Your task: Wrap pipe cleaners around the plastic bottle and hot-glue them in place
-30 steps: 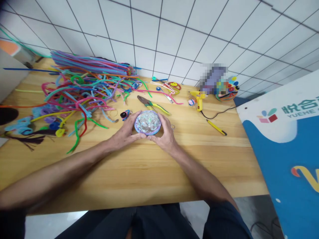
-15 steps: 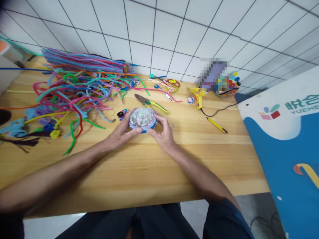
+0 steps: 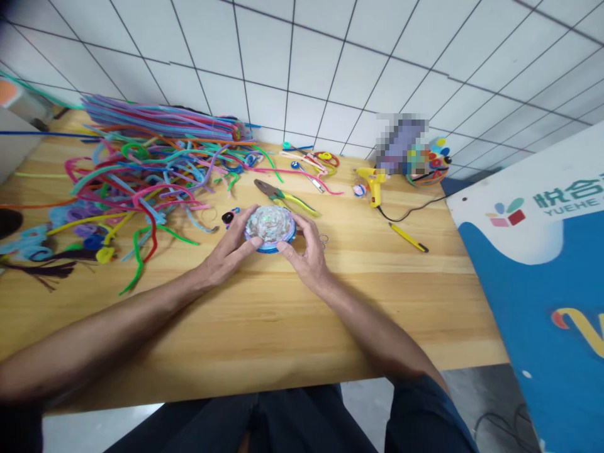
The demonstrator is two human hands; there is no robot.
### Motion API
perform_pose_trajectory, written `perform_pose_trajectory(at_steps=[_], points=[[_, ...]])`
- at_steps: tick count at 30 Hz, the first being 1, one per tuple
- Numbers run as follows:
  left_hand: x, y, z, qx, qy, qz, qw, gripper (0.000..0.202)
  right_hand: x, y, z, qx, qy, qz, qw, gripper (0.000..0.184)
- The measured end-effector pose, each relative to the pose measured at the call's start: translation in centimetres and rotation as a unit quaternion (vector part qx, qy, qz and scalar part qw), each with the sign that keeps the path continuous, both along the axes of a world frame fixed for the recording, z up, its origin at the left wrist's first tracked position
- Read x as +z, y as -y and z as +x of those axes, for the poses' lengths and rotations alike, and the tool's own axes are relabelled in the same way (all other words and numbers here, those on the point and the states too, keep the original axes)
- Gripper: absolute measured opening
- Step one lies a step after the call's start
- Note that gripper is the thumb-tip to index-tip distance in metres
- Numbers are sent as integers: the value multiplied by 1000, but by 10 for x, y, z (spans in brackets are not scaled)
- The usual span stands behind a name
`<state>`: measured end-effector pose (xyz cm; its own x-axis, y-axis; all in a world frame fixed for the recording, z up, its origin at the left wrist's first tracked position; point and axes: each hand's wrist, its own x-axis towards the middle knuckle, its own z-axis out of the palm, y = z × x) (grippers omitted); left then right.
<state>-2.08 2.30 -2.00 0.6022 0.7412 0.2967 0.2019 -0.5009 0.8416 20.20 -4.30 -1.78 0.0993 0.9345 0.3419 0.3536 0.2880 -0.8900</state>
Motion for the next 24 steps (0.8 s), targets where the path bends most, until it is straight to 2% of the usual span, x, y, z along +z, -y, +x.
perform_pose_trajectory(at_steps=[5, 9, 16, 21, 24], points=[[-1, 0, 2, -11, -15, 22, 1000, 84, 0, 0, -2, 14, -20, -4, 1000, 65], [0, 3, 4, -13, -8, 28, 999, 87, 0, 1, -4, -5, -24, -6, 1000, 70], [1, 4, 1, -37, 0, -20, 999, 70, -3, 3, -1, -11, 4, -5, 1000, 68], [-3, 6, 2, -57, 4, 24, 998, 73, -5, 2, 5, 7, 61, 28, 998, 87], [-2, 7, 2, -66, 10, 34, 997, 75, -5, 2, 6, 26, 73, 22, 997, 86]])
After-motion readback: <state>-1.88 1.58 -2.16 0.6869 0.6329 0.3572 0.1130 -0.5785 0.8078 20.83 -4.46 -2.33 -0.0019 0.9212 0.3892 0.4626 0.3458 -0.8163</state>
